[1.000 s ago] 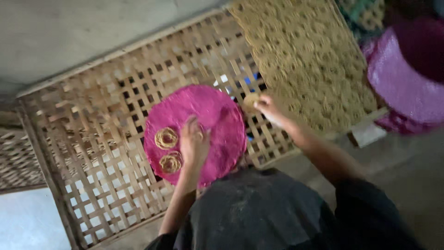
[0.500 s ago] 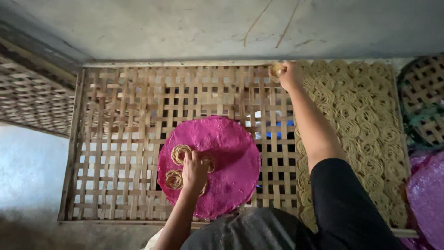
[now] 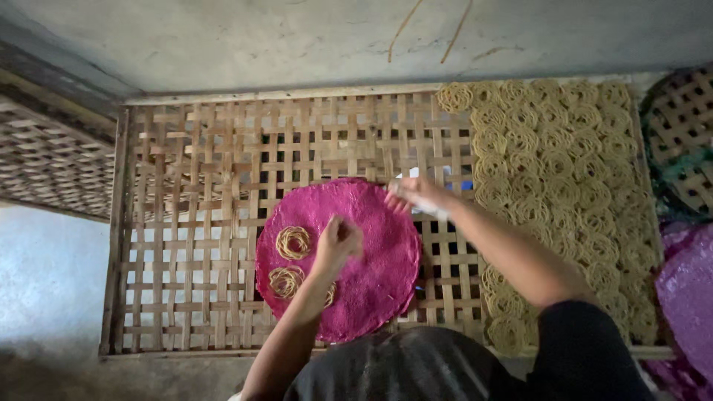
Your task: The person carries bamboo lattice trays into the work area, then picks up coiled noodle nests one at a time and arranges them in circles on round pink plastic-covered discs set on the trays, filling each disc before starting the next. At the end the person lifts a filled tray.
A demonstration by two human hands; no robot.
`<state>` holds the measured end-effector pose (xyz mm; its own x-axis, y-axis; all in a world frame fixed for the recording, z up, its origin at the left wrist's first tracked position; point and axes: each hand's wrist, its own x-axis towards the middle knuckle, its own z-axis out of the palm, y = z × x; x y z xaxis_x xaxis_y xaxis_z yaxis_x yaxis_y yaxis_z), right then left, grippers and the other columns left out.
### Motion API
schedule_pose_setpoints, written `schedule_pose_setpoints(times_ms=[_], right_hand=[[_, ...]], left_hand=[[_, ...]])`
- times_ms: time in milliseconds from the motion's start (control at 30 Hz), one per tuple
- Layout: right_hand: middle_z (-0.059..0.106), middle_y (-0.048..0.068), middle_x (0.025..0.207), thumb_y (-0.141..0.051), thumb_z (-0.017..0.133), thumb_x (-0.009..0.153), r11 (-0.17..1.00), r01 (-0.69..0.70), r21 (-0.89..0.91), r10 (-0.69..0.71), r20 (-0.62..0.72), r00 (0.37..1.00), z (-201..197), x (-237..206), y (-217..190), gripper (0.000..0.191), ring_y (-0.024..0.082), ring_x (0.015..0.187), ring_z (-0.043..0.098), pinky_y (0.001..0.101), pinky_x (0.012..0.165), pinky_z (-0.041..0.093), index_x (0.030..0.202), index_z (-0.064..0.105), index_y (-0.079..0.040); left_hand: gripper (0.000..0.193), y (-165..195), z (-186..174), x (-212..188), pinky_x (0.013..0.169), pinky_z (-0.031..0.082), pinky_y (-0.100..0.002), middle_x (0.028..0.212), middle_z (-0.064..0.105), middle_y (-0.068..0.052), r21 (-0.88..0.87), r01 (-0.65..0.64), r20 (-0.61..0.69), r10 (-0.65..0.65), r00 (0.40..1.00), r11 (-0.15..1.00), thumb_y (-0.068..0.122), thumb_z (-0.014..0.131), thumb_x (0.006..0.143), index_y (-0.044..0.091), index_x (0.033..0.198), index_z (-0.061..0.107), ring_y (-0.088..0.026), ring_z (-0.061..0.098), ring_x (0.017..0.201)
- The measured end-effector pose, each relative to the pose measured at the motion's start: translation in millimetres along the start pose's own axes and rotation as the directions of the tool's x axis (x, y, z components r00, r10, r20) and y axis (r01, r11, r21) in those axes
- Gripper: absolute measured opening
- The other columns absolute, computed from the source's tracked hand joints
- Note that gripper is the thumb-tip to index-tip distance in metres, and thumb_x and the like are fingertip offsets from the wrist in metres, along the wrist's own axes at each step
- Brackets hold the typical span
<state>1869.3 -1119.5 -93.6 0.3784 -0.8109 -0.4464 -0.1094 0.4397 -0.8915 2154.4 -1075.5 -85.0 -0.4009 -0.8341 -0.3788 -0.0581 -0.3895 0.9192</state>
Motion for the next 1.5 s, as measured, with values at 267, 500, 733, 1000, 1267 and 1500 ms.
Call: schedule_pose_setpoints(times_ms=[267, 500, 733, 1000, 1267, 1500], right_hand=[[0.073, 0.011, 0.109, -0.027, 0.069, 0.094, 0.977, -0.008, 0.213, 0.083, -0.348, 0.934, -9, -12, 8, 0.031, 0.025, 0.102, 0.068, 0.0416, 0.093, 0.056, 0.115, 0.066, -0.005], [0.075, 0.007, 0.115, -0.01, 0.064, 0.097, 0.876, 0.18, -0.447, -0.456, -0.648, 0.611, -106, 20, -28, 0.029, 0.016, 0.105, 0.068, 0.0326, 0.093, 0.053, 0.123, 0.074, -0.004], [0.07, 0.018, 0.102, -0.003, 0.064, 0.095, 0.644, -0.234, -0.728, -0.536, -0.648, 0.541, -120, 24, -26, 0.03, 0.035, 0.096, 0.067, 0.046, 0.082, 0.054, 0.124, 0.068, -0.008], [0.059, 0.018, 0.121, -0.004, 0.073, 0.084, 0.308, -0.381, -0.872, -0.842, -0.436, 0.318, -84, 25, -25, 0.04, 0.034, 0.108, 0.061, 0.0444, 0.079, 0.058, 0.122, 0.063, -0.009], [0.073, 0.015, 0.107, -0.04, 0.047, 0.105, 0.902, 0.066, 0.427, -0.121, 0.102, 0.987, 71, 12, 24, 0.048, 0.02, 0.097, 0.069, 0.0316, 0.085, 0.06, 0.125, 0.068, -0.001], [0.077, 0.009, 0.109, -0.011, 0.055, 0.104, 0.992, 0.089, -0.092, -0.124, -0.501, 0.856, -31, 4, 9, 0.023, 0.018, 0.102, 0.071, 0.0248, 0.089, 0.06, 0.123, 0.068, -0.007]], left_hand=[[0.015, 33, 38, 7, 0.07, 0.066, -0.027, 0.13, 0.069, -0.015, 0.527, -0.32, -0.102, 0.432, 0.896, 0.788, 0.016, 0.068, 0.099, 0.008, 0.111, 0.07, -0.017, 0.073, 0.089], [0.058, -14, -74, -74, 0.098, 0.047, -0.051, 0.132, 0.053, -0.03, 0.776, 0.291, -0.519, 0.304, 0.799, 0.56, 0.029, 0.069, 0.091, -0.012, 0.13, 0.054, -0.041, 0.05, 0.123], [0.032, -50, -87, -82, 0.093, 0.049, -0.052, 0.111, 0.06, -0.023, 0.78, 0.258, -0.528, 0.376, 0.762, 0.571, 0.03, 0.07, 0.093, 0.005, 0.112, 0.065, -0.041, 0.059, 0.107], [0.019, -25, -85, -39, 0.071, 0.057, -0.041, 0.093, 0.073, -0.012, 0.636, 0.1, -0.569, 0.378, 0.73, 0.765, 0.011, 0.07, 0.09, 0.005, 0.104, 0.057, -0.027, 0.072, 0.083], [0.043, 19, 28, 3, 0.077, 0.065, -0.036, 0.111, 0.071, -0.016, 0.432, -0.174, -0.166, 0.268, 0.949, 0.885, 0.012, 0.078, 0.084, 0.003, 0.118, 0.053, -0.024, 0.074, 0.096], [0.062, 9, 5, -68, 0.107, 0.046, -0.046, 0.142, 0.054, -0.019, 0.851, -0.245, 0.131, 0.264, 0.956, 0.464, 0.029, 0.069, 0.093, 0.003, 0.146, 0.048, -0.035, 0.052, 0.13]])
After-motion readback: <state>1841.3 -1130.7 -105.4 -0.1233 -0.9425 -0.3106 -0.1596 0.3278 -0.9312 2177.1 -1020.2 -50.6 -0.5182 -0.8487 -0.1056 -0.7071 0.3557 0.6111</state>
